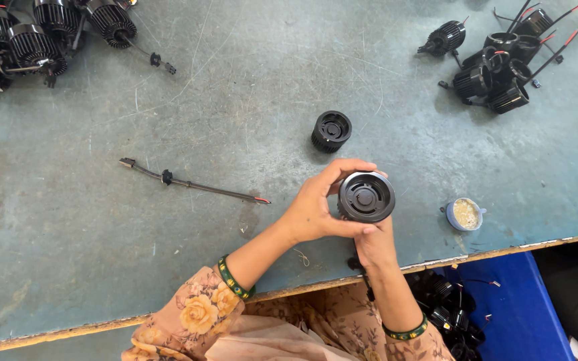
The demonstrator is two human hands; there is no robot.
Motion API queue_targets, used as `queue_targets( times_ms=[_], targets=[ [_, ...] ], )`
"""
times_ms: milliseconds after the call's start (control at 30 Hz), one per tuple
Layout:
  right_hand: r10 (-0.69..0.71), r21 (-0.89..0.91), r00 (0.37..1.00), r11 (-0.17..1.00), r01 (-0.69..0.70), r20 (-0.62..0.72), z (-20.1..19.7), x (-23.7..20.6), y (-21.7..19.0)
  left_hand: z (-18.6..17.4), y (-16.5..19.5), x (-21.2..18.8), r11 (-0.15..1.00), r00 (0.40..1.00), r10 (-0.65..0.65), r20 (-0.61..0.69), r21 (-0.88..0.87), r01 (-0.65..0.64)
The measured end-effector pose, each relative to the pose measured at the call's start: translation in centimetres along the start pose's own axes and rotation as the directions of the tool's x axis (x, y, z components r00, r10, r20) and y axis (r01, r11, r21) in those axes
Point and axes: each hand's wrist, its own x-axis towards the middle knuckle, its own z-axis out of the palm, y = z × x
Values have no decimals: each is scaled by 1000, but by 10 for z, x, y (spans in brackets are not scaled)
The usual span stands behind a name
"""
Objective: The person assembles small black cylindrical electronic components by inserting wires into their openings, applying a paste-like substance to the wire ends, and placing the finished units into a blue bin. The person handles multiple components one at a time, repeating the same sequence of actions.
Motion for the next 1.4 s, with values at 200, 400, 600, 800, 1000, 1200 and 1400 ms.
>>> queue_targets(
  times_ms=[200,400,600,800,1000,1200,1400],
  targets=[
    [60,59,989,996,-68,138,-20,-3,6,-2,6,1,996,997,76,29,34,-77],
    [288,78,915,944,-321,283,-48,1,-1,-3,8,1,997,995,38,95,-72,-31],
    [-172,-509,985,847,150,4,-33,-8,-1,-4,10,2,998,995,55,89,0,-55],
    [104,-260,994,961,-94,23,-40,-6,-6,-4,13,3,997,993,64,103,27,-67],
    [244,97,943,958,-271,225,-41,3,-3,-5,15,1,979,977,-125,172,-136,149],
    [-15,-166,999,986,21,35,-31,-12,2,-4,3,3,999,992,21,125,-29,-17],
    [224,40,944,970,-240,242,-38,-15,-18,-6,-10,1,989,990,-140,2,-48,140]
  ],
)
